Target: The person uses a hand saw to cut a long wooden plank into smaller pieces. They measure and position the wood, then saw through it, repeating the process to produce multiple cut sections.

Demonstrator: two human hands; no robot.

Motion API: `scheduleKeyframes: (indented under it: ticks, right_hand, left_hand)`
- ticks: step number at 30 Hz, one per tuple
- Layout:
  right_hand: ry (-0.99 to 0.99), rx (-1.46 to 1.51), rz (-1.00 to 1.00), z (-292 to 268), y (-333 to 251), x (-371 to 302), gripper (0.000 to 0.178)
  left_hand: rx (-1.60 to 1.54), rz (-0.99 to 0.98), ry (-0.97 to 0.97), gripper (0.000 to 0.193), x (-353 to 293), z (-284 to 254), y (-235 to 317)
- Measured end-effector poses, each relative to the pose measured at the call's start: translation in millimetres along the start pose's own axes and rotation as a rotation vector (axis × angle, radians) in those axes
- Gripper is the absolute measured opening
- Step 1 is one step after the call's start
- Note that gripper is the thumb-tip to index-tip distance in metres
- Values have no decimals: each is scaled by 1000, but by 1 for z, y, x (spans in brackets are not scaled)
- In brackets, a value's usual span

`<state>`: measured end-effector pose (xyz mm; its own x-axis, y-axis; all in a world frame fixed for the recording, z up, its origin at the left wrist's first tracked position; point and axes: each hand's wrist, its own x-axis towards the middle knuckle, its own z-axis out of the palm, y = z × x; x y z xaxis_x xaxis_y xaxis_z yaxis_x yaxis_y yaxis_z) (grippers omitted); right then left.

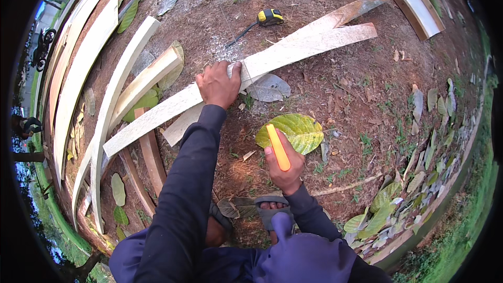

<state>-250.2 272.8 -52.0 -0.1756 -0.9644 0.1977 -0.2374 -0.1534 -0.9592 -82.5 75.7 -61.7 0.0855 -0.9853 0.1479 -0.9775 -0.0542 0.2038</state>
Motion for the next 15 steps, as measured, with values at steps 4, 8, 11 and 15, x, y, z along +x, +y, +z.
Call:
scheduleKeyframes:
  ticks: [4,8,11,15]
  right_hand:
    - [-16,-5,38,-8,-3,5,46]
    - [-9,27,53,-6,-6,7,45]
    - [-7,25,16,-6,-4,7,45]
    - [-10,9,11,-6,-4,4,46]
  left_hand:
    - [-30,-36,-84,53,5,-10,4]
    - [-51,-69,-255,60,20,-23,1]
    - [9,-47,-271,62,20,-26,0]
    - [41,-46,-170,65,16,-17,0]
